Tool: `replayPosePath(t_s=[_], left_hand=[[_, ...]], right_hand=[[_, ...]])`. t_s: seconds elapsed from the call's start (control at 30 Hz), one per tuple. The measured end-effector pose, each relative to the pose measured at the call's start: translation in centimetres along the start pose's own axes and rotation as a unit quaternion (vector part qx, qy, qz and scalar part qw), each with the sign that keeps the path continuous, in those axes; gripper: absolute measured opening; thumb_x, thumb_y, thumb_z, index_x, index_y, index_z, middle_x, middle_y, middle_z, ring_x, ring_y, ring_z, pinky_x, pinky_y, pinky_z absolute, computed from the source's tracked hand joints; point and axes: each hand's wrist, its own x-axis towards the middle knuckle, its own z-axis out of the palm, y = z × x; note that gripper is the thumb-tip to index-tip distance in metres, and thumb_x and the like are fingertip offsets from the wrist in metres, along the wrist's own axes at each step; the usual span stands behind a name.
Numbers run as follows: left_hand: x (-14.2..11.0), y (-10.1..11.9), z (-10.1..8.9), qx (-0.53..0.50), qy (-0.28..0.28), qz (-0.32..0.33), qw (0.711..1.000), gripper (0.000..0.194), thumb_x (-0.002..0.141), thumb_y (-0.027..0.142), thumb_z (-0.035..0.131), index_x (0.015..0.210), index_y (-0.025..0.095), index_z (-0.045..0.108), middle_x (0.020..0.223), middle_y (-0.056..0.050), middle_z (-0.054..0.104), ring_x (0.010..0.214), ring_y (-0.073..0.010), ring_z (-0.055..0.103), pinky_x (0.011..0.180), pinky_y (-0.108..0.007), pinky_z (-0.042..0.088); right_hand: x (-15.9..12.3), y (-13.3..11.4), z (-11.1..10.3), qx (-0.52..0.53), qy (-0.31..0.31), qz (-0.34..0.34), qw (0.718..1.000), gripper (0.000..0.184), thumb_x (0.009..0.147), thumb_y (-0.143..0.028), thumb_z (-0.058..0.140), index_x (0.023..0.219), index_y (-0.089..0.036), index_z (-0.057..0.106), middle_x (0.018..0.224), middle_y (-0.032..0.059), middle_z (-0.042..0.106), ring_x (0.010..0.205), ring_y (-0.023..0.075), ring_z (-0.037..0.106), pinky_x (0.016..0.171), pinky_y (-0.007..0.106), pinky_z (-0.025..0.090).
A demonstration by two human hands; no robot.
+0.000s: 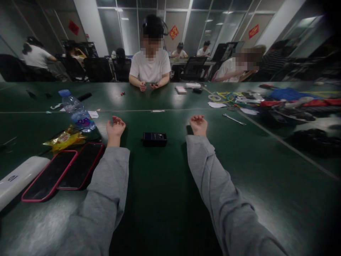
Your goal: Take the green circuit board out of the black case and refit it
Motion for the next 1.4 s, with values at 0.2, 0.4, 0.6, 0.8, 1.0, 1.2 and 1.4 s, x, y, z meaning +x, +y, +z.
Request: replayPosePath(t_s=[0.2, 0.4, 0.6, 0.8, 1.0, 1.2, 1.4], left_hand=[[0.0, -0.2, 0.4, 0.020, 0.006, -0.004, 1.000, 0.040, 0.098, 0.037, 0.028, 0.074, 0.019, 0.056, 0.062, 0.000, 0.059, 0.060, -0.0109, 0.060, 0.060, -0.022, 0.041], [-1.3, -1.9, 1.3, 0.069, 0.003, -0.011, 0.998, 0.039, 0.099, 0.035, 0.029, 0.077, 0.019, 0.057, 0.063, -0.001, 0.059, 0.063, -0.0102, 0.061, 0.061, -0.021, 0.042], [-4.7, -4.0, 2.3, 0.165, -0.023, -0.063, 0.984, 0.028, 0.097, 0.029, 0.039, 0.087, 0.018, 0.062, 0.074, -0.002, 0.063, 0.068, -0.0110, 0.062, 0.065, -0.023, 0.046], [-9.5, -4.5, 1.6, 0.436, -0.159, 0.014, 0.886, 0.038, 0.093, 0.049, 0.047, 0.110, 0.018, 0.062, 0.102, -0.007, 0.066, 0.096, -0.0177, 0.062, 0.088, -0.031, 0.046], [-12.2, -4.2, 1.6, 0.614, -0.256, 0.036, 0.746, 0.056, 0.087, 0.054, 0.054, 0.131, 0.019, 0.046, 0.126, -0.012, 0.057, 0.119, -0.0258, 0.053, 0.104, -0.044, 0.040], [-12.6, -3.9, 2.5, 0.670, -0.334, 0.010, 0.663, 0.064, 0.075, 0.044, 0.073, 0.129, 0.025, 0.047, 0.130, -0.008, 0.055, 0.121, -0.0263, 0.053, 0.104, -0.047, 0.041], [-12.9, -3.8, 2.7, 0.736, -0.360, 0.048, 0.571, 0.070, 0.074, 0.053, 0.071, 0.134, 0.029, 0.044, 0.134, -0.010, 0.050, 0.122, -0.0310, 0.047, 0.102, -0.053, 0.039]], right_hand=[[1.0, 0.9, 2.3, 0.003, 0.194, 0.024, 0.981, 0.020, 0.074, -0.021, 0.053, 0.065, -0.024, 0.035, 0.051, -0.0075, 0.030, 0.051, 0.0123, 0.038, 0.056, 0.027, 0.036], [0.6, 1.1, 5.8, -0.060, 0.225, 0.059, 0.971, 0.015, 0.065, -0.012, 0.051, 0.073, -0.023, 0.045, 0.055, -0.0072, 0.044, 0.051, 0.0114, 0.043, 0.054, 0.025, 0.036], [-3.8, -0.3, 10.2, -0.149, 0.155, 0.029, 0.976, 0.013, 0.077, -0.017, 0.053, 0.087, -0.022, 0.060, 0.069, -0.0029, 0.057, 0.070, 0.0147, 0.054, 0.073, 0.030, 0.042], [-8.3, -3.3, 13.0, -0.244, -0.011, 0.017, 0.970, 0.041, 0.094, -0.046, 0.044, 0.129, -0.026, 0.045, 0.120, 0.0073, 0.057, 0.114, 0.0209, 0.054, 0.100, 0.041, 0.041], [-9.1, -3.9, 13.6, -0.333, -0.147, 0.026, 0.931, 0.077, 0.075, -0.047, 0.072, 0.139, -0.027, 0.035, 0.131, 0.0107, 0.048, 0.121, 0.0276, 0.048, 0.104, 0.051, 0.040], [-8.9, -4.2, 13.7, -0.373, -0.168, -0.013, 0.912, 0.054, 0.079, -0.035, 0.071, 0.125, -0.026, 0.045, 0.118, 0.0092, 0.053, 0.111, 0.0273, 0.052, 0.097, 0.050, 0.046], [-8.8, -4.2, 13.8, -0.340, -0.183, -0.018, 0.922, 0.051, 0.078, -0.027, 0.072, 0.121, -0.026, 0.045, 0.118, 0.0072, 0.053, 0.109, 0.0261, 0.053, 0.095, 0.046, 0.045]])
